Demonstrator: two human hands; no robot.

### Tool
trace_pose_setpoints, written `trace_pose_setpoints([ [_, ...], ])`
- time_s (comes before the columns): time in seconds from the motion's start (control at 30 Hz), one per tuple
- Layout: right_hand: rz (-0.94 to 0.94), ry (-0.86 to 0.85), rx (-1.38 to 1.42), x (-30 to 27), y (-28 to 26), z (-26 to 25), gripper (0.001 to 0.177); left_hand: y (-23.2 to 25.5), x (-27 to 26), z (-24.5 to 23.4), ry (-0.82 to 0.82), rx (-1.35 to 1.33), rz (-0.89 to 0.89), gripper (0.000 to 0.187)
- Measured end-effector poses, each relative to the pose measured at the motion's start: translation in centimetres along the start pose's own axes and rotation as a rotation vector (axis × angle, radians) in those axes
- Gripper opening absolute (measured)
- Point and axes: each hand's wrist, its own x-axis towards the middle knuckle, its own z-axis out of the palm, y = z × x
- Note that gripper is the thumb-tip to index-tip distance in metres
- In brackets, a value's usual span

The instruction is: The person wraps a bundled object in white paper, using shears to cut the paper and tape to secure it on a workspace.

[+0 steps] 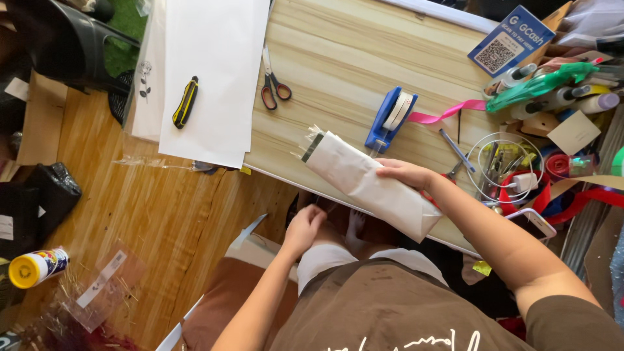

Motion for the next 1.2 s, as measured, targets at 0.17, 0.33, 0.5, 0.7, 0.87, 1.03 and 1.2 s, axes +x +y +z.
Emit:
trace_pose_setpoints([
  [0.17, -0.005, 0.016, -0.012, -3.2, -2.6, 3.8, 0.066, -1.5, 7.2, 5.0, 0.166, -0.006, 0.131, 0.025],
  [0.33, -0.043, 0.093, -0.101, -5.7, -5.3, 5.5, 0.077, -0.7, 9.8, 7.9, 0.335, -0.176, 0.249, 0.015],
  [0.5, -0.078, 0.179, -0.155, -7.9, -6.8, 6.1, 0.081, 1.0, 11.6, 8.6, 0.249, -0.292, 0.357, 0.028],
  [0.7, -0.227, 0.121, -0.178, -11.1, -8.2, 8.6, 0.077, 3.6, 14.2, 7.8, 0.138, -0.437, 0.466, 0.055],
  [0.87, -0.269, 0.091, -0.332, -12.4, -7.5, 9.3, 0.083, 6.9, 15.7, 7.8, 0.062, -0.544, 0.541, 0.077],
  [1.03, -0.244, 0.06, -0.395, -15.7, -10.1, 13.2, 0.092, 11.4, 19.0, 8.1, 0.09, -0.32, 0.778, 0.075],
  [1.2, -0.15, 0.112, -0.447, -17.4, -10.1, 13.4, 0.098, 8.7, 18.3, 9.7, 0.082, -0.514, 0.592, 0.012],
])
